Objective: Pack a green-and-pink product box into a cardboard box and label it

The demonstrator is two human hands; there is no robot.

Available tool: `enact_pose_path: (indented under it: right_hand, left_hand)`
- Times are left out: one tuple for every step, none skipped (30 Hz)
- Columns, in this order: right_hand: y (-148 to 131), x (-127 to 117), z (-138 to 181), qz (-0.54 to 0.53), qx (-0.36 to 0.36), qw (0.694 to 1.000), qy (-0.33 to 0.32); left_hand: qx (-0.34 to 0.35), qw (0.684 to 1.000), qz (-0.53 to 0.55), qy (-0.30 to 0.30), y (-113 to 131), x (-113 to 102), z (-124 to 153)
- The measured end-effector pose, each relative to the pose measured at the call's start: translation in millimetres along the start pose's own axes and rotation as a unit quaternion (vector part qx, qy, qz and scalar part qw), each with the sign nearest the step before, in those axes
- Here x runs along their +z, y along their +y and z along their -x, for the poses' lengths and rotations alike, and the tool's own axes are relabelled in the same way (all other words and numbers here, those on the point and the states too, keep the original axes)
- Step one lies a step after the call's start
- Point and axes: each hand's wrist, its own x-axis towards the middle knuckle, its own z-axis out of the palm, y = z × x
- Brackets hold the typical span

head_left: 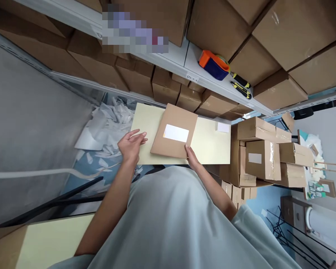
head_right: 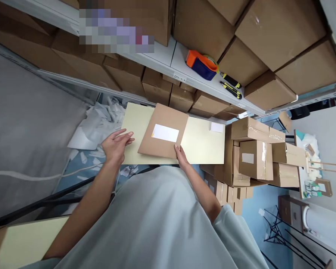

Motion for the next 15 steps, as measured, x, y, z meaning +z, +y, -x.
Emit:
enact_pose_path:
  right_hand:
    - [0,2,1,-0.008,0.015,1.000,-0.004]
    - [0,5,2,-0.019,0.027,0.999,-0.008]
    - [0,8,3,-0.032,0.034,0.999,-0.008]
    - [1,11,3,-0.044,0.031,0.999,-0.002]
    - [2,14,3,-0.055,0.021,0.998,0.008]
    - [3,17,3,-0.063,0.009,0.998,0.020]
    - [4,20,3,-0.068,-0.002,0.997,0.030]
    - [6,24,2,-0.072,-0.010,0.997,0.039]
    - [8,26,2,-0.077,-0.016,0.996,0.045]
    - [10,28,2,-0.081,-0.020,0.995,0.049]
    - [12,30,2,-0.087,-0.022,0.995,0.052]
    - [13,31,2,-0.090,-0.024,0.994,0.054]
    - [13,30,2,-0.092,-0.027,0.994,0.055]
    - [12,29,2,-0.090,-0.030,0.994,0.055]
    - [10,28,2,-0.084,-0.033,0.995,0.052]
  left_hand:
    - [-0.007,1.000,-0.005,-0.004,-5,0,-1]
    - [-0.014,1.000,-0.011,-0.010,-11,1,-2]
    - [-0.021,0.999,-0.023,-0.022,-17,3,-1]
    - [-0.028,0.998,-0.039,-0.038,-22,6,0]
    - [-0.034,0.996,-0.057,-0.057,-28,8,1]
    - [-0.040,0.994,-0.074,-0.076,-33,10,2]
    - [-0.045,0.991,-0.086,-0.091,-38,12,4]
    - [-0.047,0.989,-0.094,-0.103,-42,13,5]
    - [-0.042,0.988,-0.101,-0.112,-46,14,7]
    - [-0.030,0.986,-0.108,-0.121,-50,15,8]
    - [-0.012,0.984,-0.120,-0.133,-53,14,8]
    - [0.008,0.980,-0.133,-0.149,-55,14,8]
    - [0.025,0.975,-0.147,-0.166,-57,12,7]
    - [0.034,0.970,-0.159,-0.183,-58,11,4]
    - [0.031,0.965,-0.168,-0.199,-58,10,1]
